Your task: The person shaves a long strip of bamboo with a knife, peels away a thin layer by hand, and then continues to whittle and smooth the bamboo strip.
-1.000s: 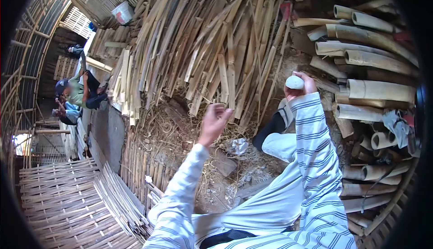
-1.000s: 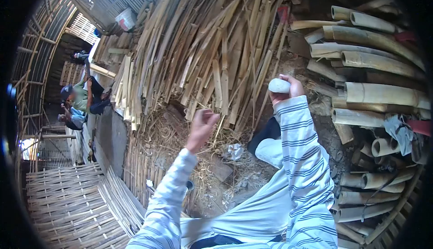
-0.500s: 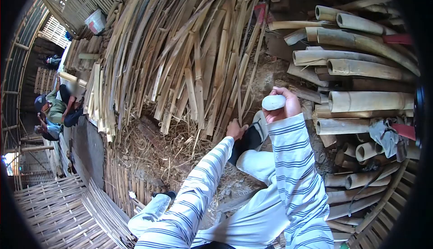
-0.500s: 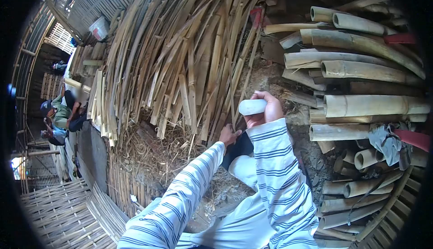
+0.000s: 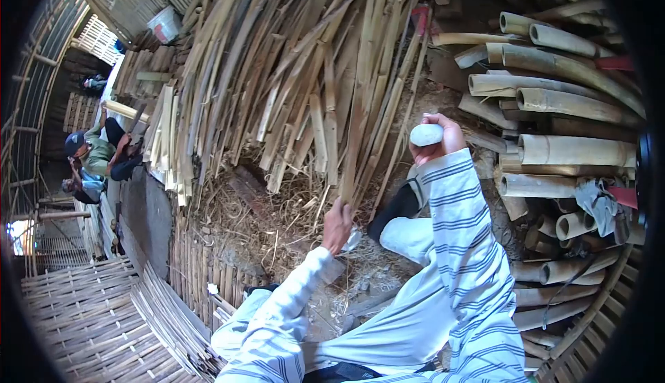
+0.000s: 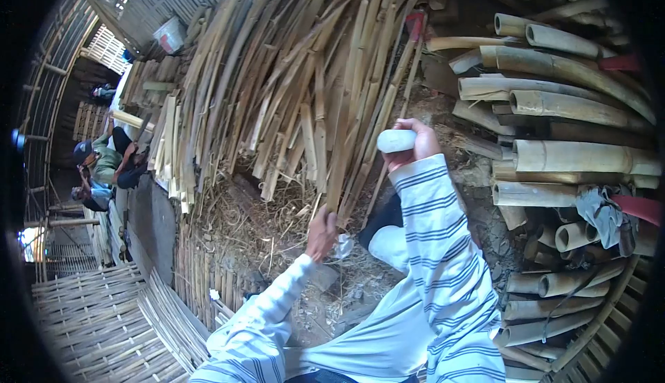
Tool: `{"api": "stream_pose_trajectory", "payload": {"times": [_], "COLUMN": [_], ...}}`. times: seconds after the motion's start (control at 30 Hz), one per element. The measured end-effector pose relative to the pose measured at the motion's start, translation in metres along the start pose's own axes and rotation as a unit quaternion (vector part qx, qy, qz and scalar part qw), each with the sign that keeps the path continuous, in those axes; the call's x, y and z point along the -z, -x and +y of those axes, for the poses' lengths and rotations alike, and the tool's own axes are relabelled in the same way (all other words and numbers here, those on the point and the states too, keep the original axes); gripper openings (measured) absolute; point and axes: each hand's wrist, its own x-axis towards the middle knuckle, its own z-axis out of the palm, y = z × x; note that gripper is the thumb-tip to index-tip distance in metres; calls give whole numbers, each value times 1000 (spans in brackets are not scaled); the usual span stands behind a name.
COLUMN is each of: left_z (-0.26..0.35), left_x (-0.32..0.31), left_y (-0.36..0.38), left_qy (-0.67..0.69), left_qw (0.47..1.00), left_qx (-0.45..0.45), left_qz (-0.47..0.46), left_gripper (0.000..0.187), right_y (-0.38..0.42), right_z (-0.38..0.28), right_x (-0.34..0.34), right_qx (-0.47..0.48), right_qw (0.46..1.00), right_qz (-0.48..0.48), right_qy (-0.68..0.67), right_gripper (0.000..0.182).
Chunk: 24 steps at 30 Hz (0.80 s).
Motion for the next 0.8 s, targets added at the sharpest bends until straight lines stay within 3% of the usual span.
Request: {"api": "stream_pose_trajectory", "payload": {"times": [0.03,0.1,0.17,0.23,0.3,0.37,0.4,0.53,0.57,0.63,0.7,0.8], "left_z": [8,7,18,5,41,44,39,30,26,21,2,1], "left_x": [28,89,163,233,291,333,353,390,399,399,417,419], "left_y": [17,48,84,125,172,217,236,303,314,332,345,347], "left_qy": [16,-5,42,71,174,209,147,181,175,158,323,461], "left_qw": [1000,998,999,997,978,966,982,965,968,961,932,862], "left_qx": [24,-54,29,40,116,140,108,151,158,160,151,196], "left_qz": [-7,28,-20,-20,2,67,55,110,86,159,62,77], "left_gripper": [25,23,22,22,25,26,25,30,32,37,44,48], "right_y": [-3,-7,-10,-7,0,5,1,-13,-16,-26,-28,-25], "right_z": [2,6,12,19,30,38,39,40,41,43,51,59], "right_x": [2,8,15,13,9,6,9,24,28,38,43,45], "right_qx": [0,-7,-2,16,54,35,44,5,-15,-40,-29,-44], "right_qw": [1000,1000,998,993,985,984,978,975,977,976,977,972], "right_qz": [8,-17,-42,-27,-29,-49,-60,-62,-83,-84,-41,-7], "right_qy": [1,25,47,115,164,167,194,211,194,198,210,232], "right_gripper": [4,4,5,7,8,7,7,7,6,10,13,14]}}
